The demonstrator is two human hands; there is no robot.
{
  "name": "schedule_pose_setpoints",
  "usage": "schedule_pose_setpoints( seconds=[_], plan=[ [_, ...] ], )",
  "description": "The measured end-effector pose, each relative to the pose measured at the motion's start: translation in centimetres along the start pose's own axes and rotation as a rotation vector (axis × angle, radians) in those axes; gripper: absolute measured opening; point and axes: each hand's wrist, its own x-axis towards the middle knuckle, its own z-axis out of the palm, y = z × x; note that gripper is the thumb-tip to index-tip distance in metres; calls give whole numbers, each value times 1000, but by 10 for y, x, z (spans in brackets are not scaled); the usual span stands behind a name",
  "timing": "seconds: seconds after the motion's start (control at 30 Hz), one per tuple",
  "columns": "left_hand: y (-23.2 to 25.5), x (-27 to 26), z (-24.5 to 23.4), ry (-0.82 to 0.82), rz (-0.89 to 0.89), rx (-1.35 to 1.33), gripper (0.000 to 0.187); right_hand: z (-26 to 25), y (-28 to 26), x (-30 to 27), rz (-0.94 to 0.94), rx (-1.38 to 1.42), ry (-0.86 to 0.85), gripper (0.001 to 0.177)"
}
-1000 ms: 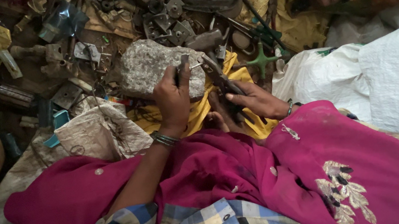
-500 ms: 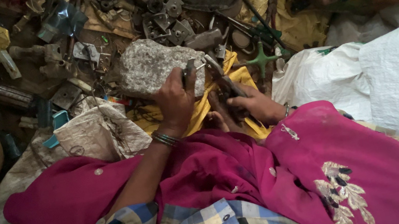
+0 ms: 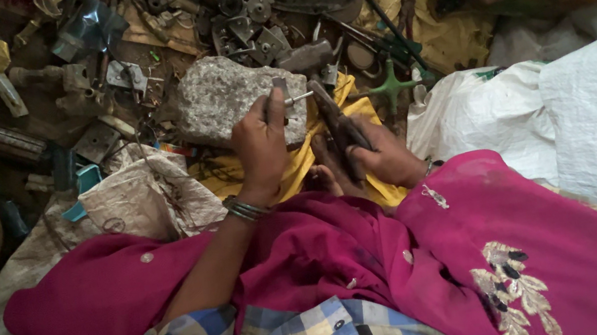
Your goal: The person sits on the floor and uses a hammer and pliers to repair a small metal part. They repeatedly strike the part against a stone and use pliers to adjust or remove components.
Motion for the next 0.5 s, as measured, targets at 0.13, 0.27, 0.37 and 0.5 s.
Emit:
schedule_pose_setpoints(
  seconds=[0.13, 0.27, 0.37, 0.5],
  plan=[
    [-2, 12, -5, -235, -412, -69, 51, -5, -3, 2, -100, -211, 76, 40],
    [1, 17, -13, -349, -578, -423, 47, -19, -3, 14, -287, -372, 147, 31],
    [1, 17, -20, -420, -756, -560, 44, -31, -1, 27, -531, -534, 199, 27],
    [-8, 19, -21, -505, -858, -660, 47, -41, -3, 30, -566, -697, 226, 30]
  ],
)
